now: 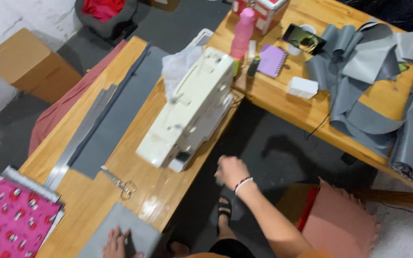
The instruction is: The person aligns a grey fabric piece on a wooden table and secures it with straight pins. They fold the fabric edges, smooth the surface, and place pins along the seams to hold the layers together.
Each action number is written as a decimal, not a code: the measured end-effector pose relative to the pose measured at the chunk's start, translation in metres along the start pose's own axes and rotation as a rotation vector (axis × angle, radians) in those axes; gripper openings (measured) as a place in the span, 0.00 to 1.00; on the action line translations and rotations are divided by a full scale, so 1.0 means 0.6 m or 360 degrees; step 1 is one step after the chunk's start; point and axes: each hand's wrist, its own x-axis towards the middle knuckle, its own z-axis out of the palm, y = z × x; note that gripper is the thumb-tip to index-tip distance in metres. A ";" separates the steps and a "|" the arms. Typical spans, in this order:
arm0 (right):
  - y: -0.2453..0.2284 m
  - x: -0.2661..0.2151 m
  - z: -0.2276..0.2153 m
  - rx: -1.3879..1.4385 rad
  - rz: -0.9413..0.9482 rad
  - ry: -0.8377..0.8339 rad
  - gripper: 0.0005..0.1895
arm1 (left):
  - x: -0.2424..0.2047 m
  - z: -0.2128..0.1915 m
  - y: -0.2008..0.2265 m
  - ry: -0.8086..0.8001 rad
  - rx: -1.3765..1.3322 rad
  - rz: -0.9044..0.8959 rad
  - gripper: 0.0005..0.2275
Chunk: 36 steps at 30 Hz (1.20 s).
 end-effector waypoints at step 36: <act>-0.655 0.003 0.396 0.2013 -0.0036 -0.0647 0.18 | 0.189 -0.226 -0.141 0.0018 -0.0452 -0.0156 0.24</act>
